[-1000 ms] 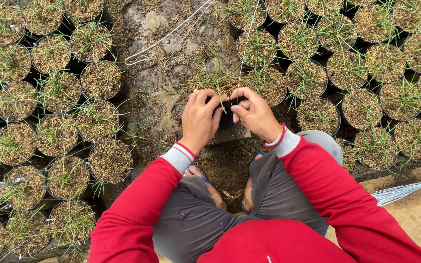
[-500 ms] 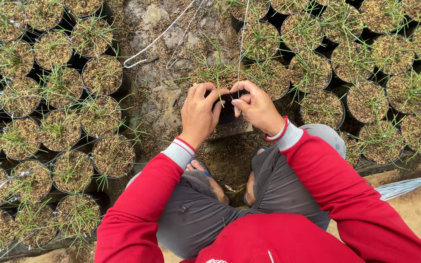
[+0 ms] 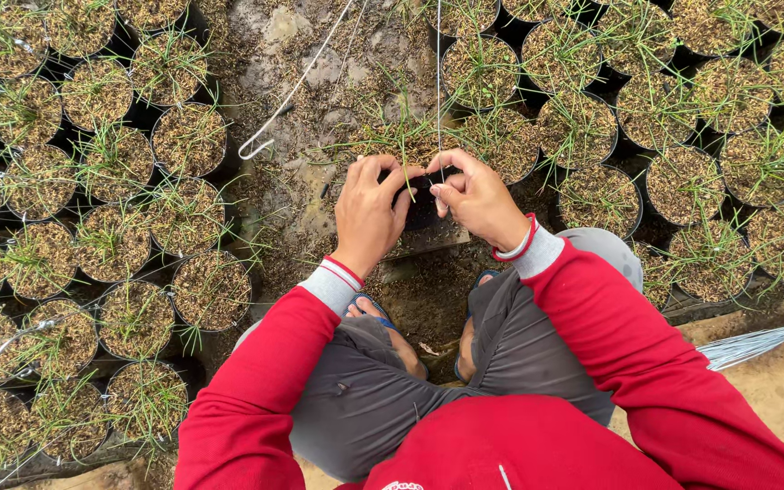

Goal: The person ties thin white strings around the base of small grass-like plants in black pots. They repeatedly pick up a pot, wrap the string around the plant, and secure it before moving to the next pot.

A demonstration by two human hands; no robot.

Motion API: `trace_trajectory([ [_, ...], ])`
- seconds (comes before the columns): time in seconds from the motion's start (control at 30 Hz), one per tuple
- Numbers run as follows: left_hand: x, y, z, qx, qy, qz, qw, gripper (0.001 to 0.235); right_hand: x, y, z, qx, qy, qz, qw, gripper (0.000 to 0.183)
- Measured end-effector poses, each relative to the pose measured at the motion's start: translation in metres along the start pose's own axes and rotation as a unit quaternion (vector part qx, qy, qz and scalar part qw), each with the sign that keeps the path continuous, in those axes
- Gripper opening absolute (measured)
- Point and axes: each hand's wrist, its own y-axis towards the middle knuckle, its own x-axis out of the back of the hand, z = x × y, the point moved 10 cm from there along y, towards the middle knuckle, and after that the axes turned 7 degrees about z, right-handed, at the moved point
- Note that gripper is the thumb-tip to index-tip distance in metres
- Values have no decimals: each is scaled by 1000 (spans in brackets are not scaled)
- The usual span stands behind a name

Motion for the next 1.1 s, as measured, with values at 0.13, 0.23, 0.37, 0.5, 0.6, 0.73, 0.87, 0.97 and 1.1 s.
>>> trace_trajectory([
  [0.13, -1, -1, 0, 3, -3, 3, 1000, 32, 0, 1, -2, -3, -5, 2, 1000, 24],
  [0.23, -1, -4, -7, -14, -7, -2, 1000, 31, 2, 2, -3, -7, -16, -11, 1000, 21],
  [0.37, -9, -4, -8, 4, -23, 15, 1000, 32, 4, 0, 5, 16, -40, -43, 998, 25],
  [0.5, -10, -3, -12, -17, -45, -1, 999, 49, 1, -6, 23, 43, -137, -79, 987, 30],
  [0.6, -15, -4, -6, -3, -47, 3, 999, 50, -3, -7, 29, 42, -136, -78, 987, 33],
  [0.73, -20, -6, 0, 9, -49, 7, 999, 47, -6, -9, 36, 41, -158, -77, 983, 38],
  [0.87, -21, -8, 1, 4, -47, -2, 999, 40, -10, -13, 54, 88, -199, -68, 974, 41],
  [0.97, -19, -10, -1, -1, -43, -14, 999, 33, -4, -15, 38, -44, -202, -58, 977, 43],
  [1.1, -22, -13, -6, -11, -48, -17, 999, 28, -6, -13, 53, -24, -243, 1, 970, 38],
])
